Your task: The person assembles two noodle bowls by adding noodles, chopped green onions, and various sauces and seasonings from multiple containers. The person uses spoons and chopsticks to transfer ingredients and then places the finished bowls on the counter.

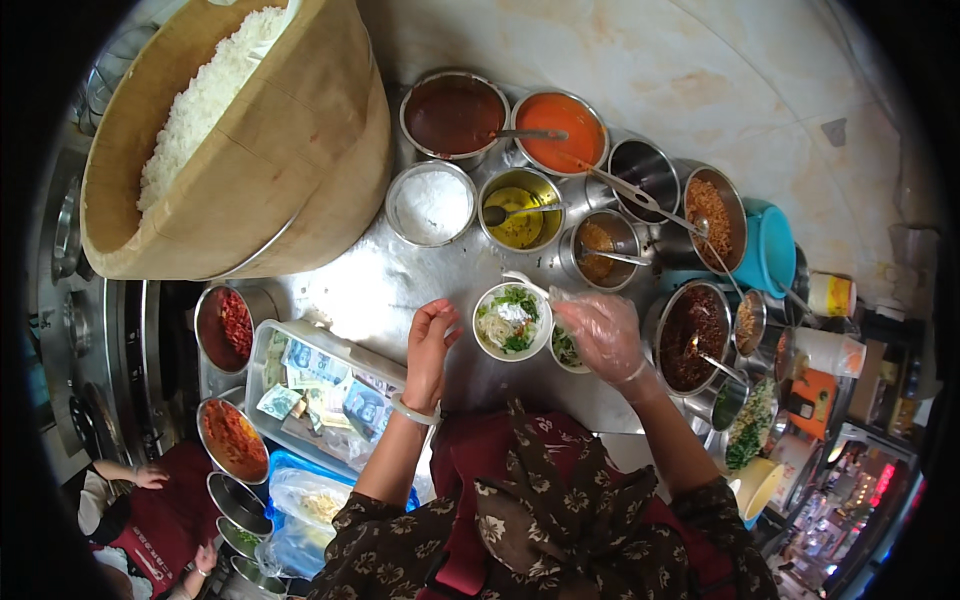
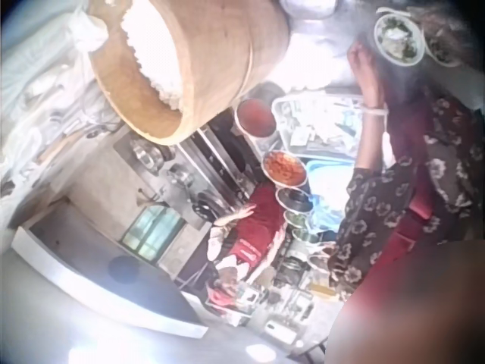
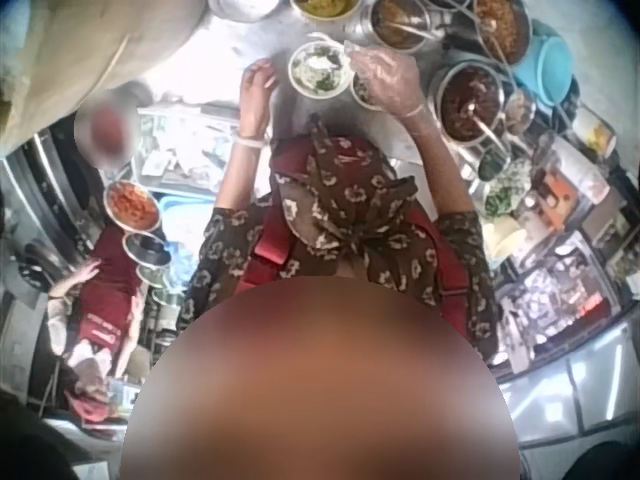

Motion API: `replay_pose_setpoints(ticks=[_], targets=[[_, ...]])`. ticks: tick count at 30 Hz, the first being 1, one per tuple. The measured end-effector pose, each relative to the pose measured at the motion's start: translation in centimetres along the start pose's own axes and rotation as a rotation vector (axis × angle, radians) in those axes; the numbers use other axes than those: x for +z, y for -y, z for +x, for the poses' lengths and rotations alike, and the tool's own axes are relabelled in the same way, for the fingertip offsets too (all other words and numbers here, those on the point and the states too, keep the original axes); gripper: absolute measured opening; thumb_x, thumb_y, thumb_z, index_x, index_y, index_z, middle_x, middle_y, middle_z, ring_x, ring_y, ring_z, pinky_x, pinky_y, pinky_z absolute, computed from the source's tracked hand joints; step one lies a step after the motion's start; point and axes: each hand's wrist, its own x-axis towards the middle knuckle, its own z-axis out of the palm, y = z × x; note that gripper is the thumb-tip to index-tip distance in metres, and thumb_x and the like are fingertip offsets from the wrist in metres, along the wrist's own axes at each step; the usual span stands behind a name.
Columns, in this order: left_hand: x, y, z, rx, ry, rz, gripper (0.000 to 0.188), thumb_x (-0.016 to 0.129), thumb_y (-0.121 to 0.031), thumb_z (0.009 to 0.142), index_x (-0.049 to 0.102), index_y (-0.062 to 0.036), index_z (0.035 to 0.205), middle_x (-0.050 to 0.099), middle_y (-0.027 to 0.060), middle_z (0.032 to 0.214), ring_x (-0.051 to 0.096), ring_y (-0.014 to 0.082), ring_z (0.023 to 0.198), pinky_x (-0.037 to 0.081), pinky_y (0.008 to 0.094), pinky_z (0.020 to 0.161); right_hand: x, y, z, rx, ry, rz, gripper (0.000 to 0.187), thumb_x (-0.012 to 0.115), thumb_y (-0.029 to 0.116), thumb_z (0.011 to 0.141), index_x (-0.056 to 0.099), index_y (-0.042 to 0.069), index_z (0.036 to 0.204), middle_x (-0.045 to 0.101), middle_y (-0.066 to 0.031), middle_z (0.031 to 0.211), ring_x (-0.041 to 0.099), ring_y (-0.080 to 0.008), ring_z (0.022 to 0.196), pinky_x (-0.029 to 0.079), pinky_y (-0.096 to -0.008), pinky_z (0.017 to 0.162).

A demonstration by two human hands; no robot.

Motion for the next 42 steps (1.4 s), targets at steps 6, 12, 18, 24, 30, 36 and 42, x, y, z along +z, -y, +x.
replay_pose_setpoints(ticks=[6, 12, 18, 24, 30, 36, 42], targets=[[0.5, -1.4, 1.4, 0.043, -0.023, -0.041, 0.026, 0.055, -0.018, 0.096, 0.053, -0.0075, 0.120, 0.057, 0.0034, 0.115, 0.055, 0.0160, 0.108, 0.046, 0.0332, 0.092, 7.5, -1.2, 5.5, 0.513, -0.136, 0.611, 0.015, 0.062, 0.004, 0.090, 0.068, -0.001, 0.103, 0.069, -0.0149, 0.091, 0.066, -0.0218, 0.074, 0.049, -0.0289, 0.064], [0.8, -2.7, 2.9, 0.100, -0.076, -0.059, 0.034, 0.053, -0.018, 0.098, 0.046, -0.0070, 0.128, 0.057, 0.0050, 0.119, 0.056, 0.0187, 0.112, 0.046, 0.0368, 0.097, 14.1, -3.2, 11.4, 0.268, -0.044, 0.375, 0.015, 0.060, 0.010, 0.090, 0.069, 0.005, 0.101, 0.066, -0.0153, 0.088, 0.063, -0.0340, 0.081, 0.050, -0.0405, 0.072], [0.3, -3.4, 4.2, 0.135, -0.104, -0.095, 0.040, 0.052, -0.018, 0.098, 0.041, -0.0065, 0.135, 0.055, 0.0069, 0.121, 0.056, 0.0206, 0.112, 0.046, 0.0379, 0.098, 14.4, -4.7, 12.1, 0.170, 0.211, 0.338, 0.017, 0.059, 0.012, 0.089, 0.069, 0.008, 0.103, 0.065, -0.0155, 0.086, 0.062, -0.0373, 0.086, 0.050, -0.0424, 0.077], [0.3, -4.1, 5.4, 0.153, -0.127, -0.096, 0.040, 0.051, -0.018, 0.098, 0.042, -0.0062, 0.136, 0.055, 0.0080, 0.121, 0.056, 0.0213, 0.112, 0.046, 0.0382, 0.098, 14.7, -7.2, 10.8, 0.485, 0.301, 0.637, 0.023, 0.062, 0.020, 0.092, 0.068, 0.004, 0.107, 0.071, -0.0120, 0.090, 0.066, -0.0215, 0.083, 0.051, -0.0319, 0.078], [0.2, -4.3, 5.0, 0.153, -0.128, -0.084, 0.039, 0.051, -0.017, 0.098, 0.042, -0.0041, 0.134, 0.055, 0.0074, 0.121, 0.056, 0.0213, 0.112, 0.046, 0.0382, 0.098, 13.9, -8.3, 9.6, 0.806, 0.147, 1.057, 0.026, 0.062, 0.020, 0.095, 0.066, -0.002, 0.109, 0.064, 0.0011, 0.085, 0.053, -0.0053, 0.070, 0.044, -0.0206, 0.065], [0.0, -3.6, 3.9, 0.098, -0.097, -0.072, 0.033, 0.055, -0.019, 0.097, 0.050, -0.0058, 0.127, 0.056, 0.0047, 0.118, 0.056, 0.0177, 0.109, 0.046, 0.0346, 0.094, 14.1, -8.2, 8.9, 0.811, 0.063, 1.041, 0.024, 0.060, 0.019, 0.096, 0.067, -0.001, 0.106, 0.062, 0.0032, 0.081, 0.050, -0.0052, 0.070, 0.042, -0.0208, 0.065], [0.1, -3.3, 3.2, 0.083, -0.068, -0.084, 0.030, 0.058, -0.018, 0.096, 0.054, -0.0067, 0.123, 0.057, 0.0031, 0.116, 0.057, 0.0154, 0.105, 0.047, 0.0320, 0.091, 14.8, -7.9, 8.9, 0.752, 0.002, 1.048, 0.023, 0.060, 0.019, 0.096, 0.067, -0.001, 0.106, 0.062, 0.0018, 0.082, 0.052, -0.0062, 0.071, 0.043, -0.0215, 0.067]])
